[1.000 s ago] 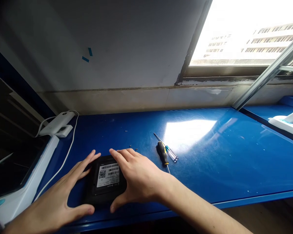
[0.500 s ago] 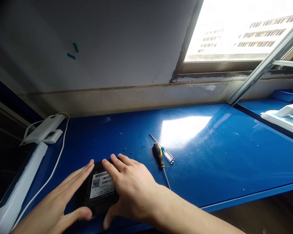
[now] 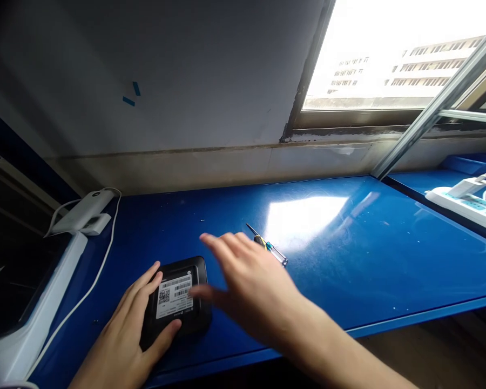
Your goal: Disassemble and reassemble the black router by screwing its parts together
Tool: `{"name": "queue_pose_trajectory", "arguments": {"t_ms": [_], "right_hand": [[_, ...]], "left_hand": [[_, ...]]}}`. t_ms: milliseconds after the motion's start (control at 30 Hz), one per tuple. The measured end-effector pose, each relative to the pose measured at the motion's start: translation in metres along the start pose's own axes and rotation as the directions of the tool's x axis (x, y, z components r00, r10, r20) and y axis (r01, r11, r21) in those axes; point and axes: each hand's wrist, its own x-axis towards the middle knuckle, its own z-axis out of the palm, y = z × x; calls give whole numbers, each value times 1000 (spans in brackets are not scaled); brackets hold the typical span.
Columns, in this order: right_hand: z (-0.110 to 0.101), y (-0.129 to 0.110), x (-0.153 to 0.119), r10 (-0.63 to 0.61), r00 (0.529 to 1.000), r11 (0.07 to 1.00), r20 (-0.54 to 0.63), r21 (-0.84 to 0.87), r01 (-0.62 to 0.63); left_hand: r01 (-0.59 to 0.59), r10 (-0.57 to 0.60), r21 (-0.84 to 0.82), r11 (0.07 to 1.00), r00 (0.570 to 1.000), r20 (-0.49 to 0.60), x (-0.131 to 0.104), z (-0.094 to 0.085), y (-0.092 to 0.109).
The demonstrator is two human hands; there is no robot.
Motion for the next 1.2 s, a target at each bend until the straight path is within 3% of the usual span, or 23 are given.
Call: {"name": "queue_pose_trajectory", "arguments": {"t_ms": [100,167,333,467,533,600,700,767,967,1200], "right_hand": [[-14,21,3,348,938,916,15,-222,-336],[-12,37,4,441,893,857,87,-335,-391],[11,57,1,460,880,855,120,-327,-402],[12,55,4,426,898,890,109,-232,-393],[5,51,10,409,911,905,47,-151,-398],[-1,45,15,399,910,915,-116,-20,-404],[0,37,21,353,805,921,-477,330,-208],[8,35,22,338,754,896,-563,437,-76],[35,47,26,285,726,877,-625,476,65],[35,52,26,283,698,892,-657,447,60]], "left_hand": [[52,-52,-30,998,999,0,-1,1,5],[44,-44,-18,999,999,13,-2,2,6],[33,-33,38,999,999,5,-6,3,9],[-34,31,75,997,999,37,-5,1,10],[-58,53,84,995,997,59,-4,0,11],[-71,65,90,993,995,71,-3,0,11],[-93,85,102,990,993,77,-3,0,11],[-103,94,113,988,993,77,-4,-1,11],[-101,97,154,983,995,38,-3,-2,14],[-121,120,187,975,993,12,-3,-2,16]]}}
